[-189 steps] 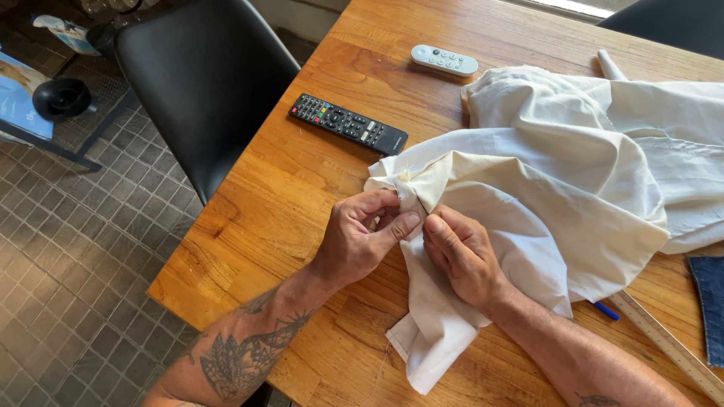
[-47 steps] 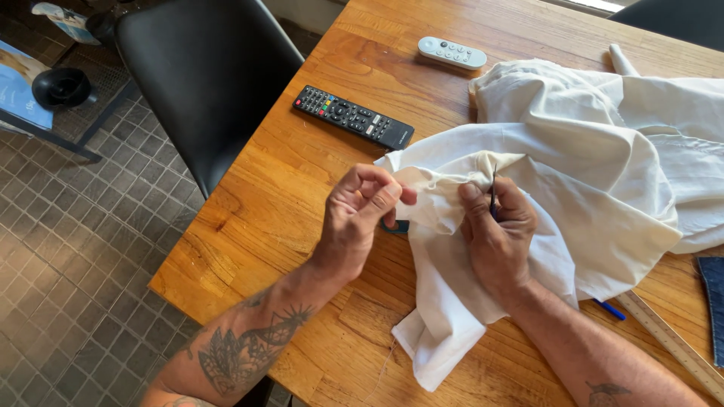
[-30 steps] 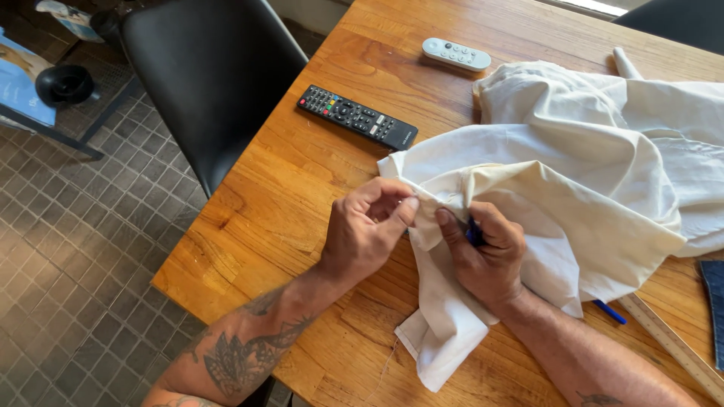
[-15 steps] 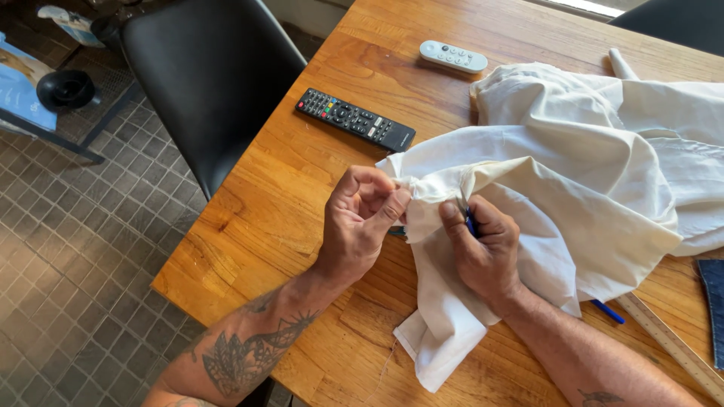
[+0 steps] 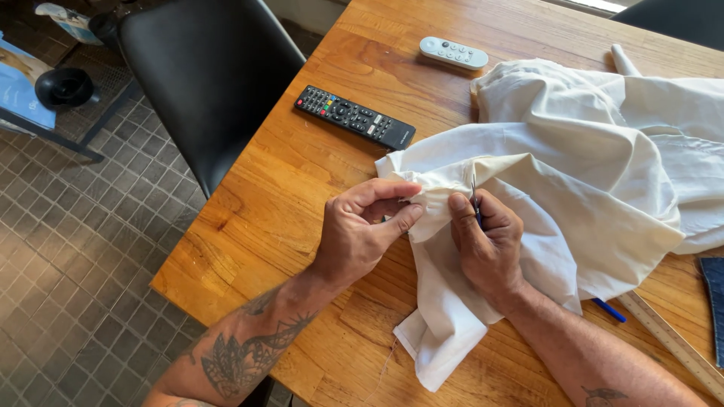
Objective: Trimming excess threads and fabric from a white garment using thread snips
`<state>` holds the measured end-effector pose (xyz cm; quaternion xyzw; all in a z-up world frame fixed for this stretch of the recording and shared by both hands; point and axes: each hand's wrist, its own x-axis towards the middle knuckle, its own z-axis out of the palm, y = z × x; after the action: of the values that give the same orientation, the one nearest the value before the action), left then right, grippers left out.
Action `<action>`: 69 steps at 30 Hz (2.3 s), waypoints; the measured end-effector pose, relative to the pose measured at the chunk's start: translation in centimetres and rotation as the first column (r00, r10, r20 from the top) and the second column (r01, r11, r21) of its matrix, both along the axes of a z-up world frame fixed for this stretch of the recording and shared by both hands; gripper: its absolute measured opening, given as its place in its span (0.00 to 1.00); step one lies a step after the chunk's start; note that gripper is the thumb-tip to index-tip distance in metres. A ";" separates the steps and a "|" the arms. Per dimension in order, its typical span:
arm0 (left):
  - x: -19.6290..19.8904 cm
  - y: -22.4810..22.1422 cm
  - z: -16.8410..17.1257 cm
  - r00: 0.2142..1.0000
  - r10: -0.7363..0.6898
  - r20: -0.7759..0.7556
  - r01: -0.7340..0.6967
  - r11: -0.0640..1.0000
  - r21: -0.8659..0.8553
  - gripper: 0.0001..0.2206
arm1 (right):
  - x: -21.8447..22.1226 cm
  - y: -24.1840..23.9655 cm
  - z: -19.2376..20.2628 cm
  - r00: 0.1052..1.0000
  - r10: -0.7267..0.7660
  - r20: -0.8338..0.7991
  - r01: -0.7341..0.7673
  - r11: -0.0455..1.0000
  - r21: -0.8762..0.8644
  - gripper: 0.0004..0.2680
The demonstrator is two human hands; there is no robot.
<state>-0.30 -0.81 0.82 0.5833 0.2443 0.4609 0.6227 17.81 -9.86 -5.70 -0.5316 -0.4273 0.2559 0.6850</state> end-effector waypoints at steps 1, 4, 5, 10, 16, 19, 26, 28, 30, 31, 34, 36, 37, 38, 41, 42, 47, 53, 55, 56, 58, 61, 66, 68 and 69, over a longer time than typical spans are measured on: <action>0.1 0.2 0.1 1.000 -0.003 0.000 0.003 1.000 0.000 0.14 | 0.1 0.0 0.0 1.000 -0.003 0.000 0.003 1.000 0.000 0.17; -0.1 0.5 0.0 1.000 0.001 -0.013 -0.001 1.000 -0.015 0.16 | -0.1 -0.4 0.6 1.000 0.003 -0.018 -0.003 1.000 0.007 0.14; -0.1 0.6 -0.2 1.000 0.018 -0.012 -0.019 1.000 -0.021 0.16 | -0.2 -0.7 1.3 0.999 0.031 -0.027 -0.031 0.999 0.018 0.16; -0.1 1.1 -1.2 0.999 0.038 -0.022 -0.039 0.998 -0.055 0.18 | -1.4 -1.2 2.0 0.987 0.116 0.108 -0.116 0.993 -0.010 0.19; -0.4 1.3 -0.3 0.997 0.076 -0.028 -0.075 0.997 0.004 0.18 | -1.5 -0.7 0.4 0.944 0.330 0.018 -0.330 0.944 0.000 0.17; -0.3 1.3 -0.2 0.993 0.099 -0.060 -0.095 0.994 0.062 0.17 | -1.3 -0.8 0.2 0.928 0.356 -0.105 -0.361 0.932 -0.033 0.18; 0.1 1.7 -1.6 0.994 0.106 0.009 -0.106 0.980 0.169 0.18 | -0.9 0.0 -0.7 0.895 0.399 -0.201 -0.421 0.903 -0.081 0.19; 0.1 1.7 -1.6 0.993 0.115 0.010 -0.114 0.973 0.203 0.19 | -1.0 0.0 -0.8 0.889 0.395 -0.232 -0.423 0.902 -0.086 0.20; 0.2 1.7 -1.4 0.988 0.154 -0.021 -0.140 0.940 0.311 0.18 | -1.1 0.0 -0.7 0.868 0.377 -0.324 -0.422 0.903 -0.077 0.22; 0.1 1.7 -1.4 0.988 0.155 -0.022 -0.141 0.940 0.311 0.18 | -1.2 -0.1 -0.6 0.867 0.378 -0.325 -0.423 0.903 -0.076 0.22; 0.2 1.8 -1.4 0.985 0.170 -0.039 -0.142 0.914 0.379 0.17 | -1.2 -0.2 -0.5 0.836 0.373 -0.403 -0.435 0.898 -0.072 0.22; 0.1 1.6 -1.3 0.983 0.170 -0.067 -0.132 0.913 0.386 0.17 | -1.3 -0.1 -0.4 0.835 0.374 -0.404 -0.429 0.902 -0.050 0.22; 0.1 1.5 -1.5 0.983 0.173 -0.067 -0.135 0.913 0.384 0.17 | -1.3 -0.2 -0.6 0.834 0.376 -0.405 -0.431 0.901 -0.052 0.22; 0.2 1.5 -1.6 0.983 0.176 -0.059 -0.141 0.915 0.378 0.18 | -1.3 -0.2 -0.8 0.837 0.376 -0.398 -0.428 0.903 -0.046 0.23; 0.3 1.4 -1.5 0.983 0.175 -0.051 -0.145 0.920 0.365 0.18 | -1.0 -0.2 -1.2 0.870 0.361 -0.335 -0.401 0.914 -0.058 0.23; 0.2 1.4 -1.4 0.983 0.174 -0.054 -0.143 0.922 0.359 0.18 | -1.0 -0.1 -1.3 0.895 0.348 -0.278 -0.381 0.922 -0.073 0.23; 0.1 1.3 -1.2 0.987 0.156 -0.046 -0.132 0.931 0.340 0.18 | -0.7 -0.2 -0.1 0.948 0.313 -0.064 -0.319 0.939 -0.127 0.22; 0.0 1.4 -1.2 0.989 0.147 -0.029 -0.129 0.935 0.330 0.17 | -0.6 0.0 0.0 0.956 0.294 -0.007 -0.291 0.945 -0.148 0.22; 0.0 1.3 -1.3 0.988 0.151 -0.028 -0.133 0.936 0.324 0.17 | -0.6 -0.1 0.0 0.957 0.290 -0.003 -0.288 0.946 -0.152 0.21; 0.0 1.3 -1.2 0.988 0.150 -0.035 -0.130 0.933 0.336 0.17 | -0.5 -0.1 0.0 0.956 0.292 0.008 -0.287 0.945 -0.157 0.21; 0.0 1.3 -1.3 0.988 0.150 -0.042 -0.127 0.930 0.346 0.18 | -0.5 -0.1 0.0 0.955 0.295 0.019 -0.288 0.944 -0.163 0.22; 0.1 1.4 -1.4 0.991 0.132 -0.036 -0.114 0.939 0.323 0.17 | -0.5 -0.1 0.1 0.956 0.293 -0.022 -0.292 0.943 -0.161 0.22; 0.3 1.1 -1.3 0.993 0.116 -0.014 -0.107 0.952 0.285 0.17 | -0.6 -0.1 0.8 0.943 0.292 -0.158 -0.310 0.946 -0.097 0.24; 0.6 0.9 -1.5 0.993 0.117 -0.004 -0.112 0.957 0.268 0.17 | -0.1 0.2 0.5 0.951 0.277 -0.137 -0.292 0.951 -0.102 0.24; 0.7 0.8 -1.6 0.994 0.107 0.005 -0.104 0.963 0.247 0.16 | 0.2 0.3 0.3 0.961 0.249 -0.117 -0.262 0.959 -0.111 0.23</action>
<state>0.38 0.01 -0.79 0.6444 0.2184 0.5177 0.5188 18.02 -9.58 -5.36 -0.5000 -0.4402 0.3953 0.6324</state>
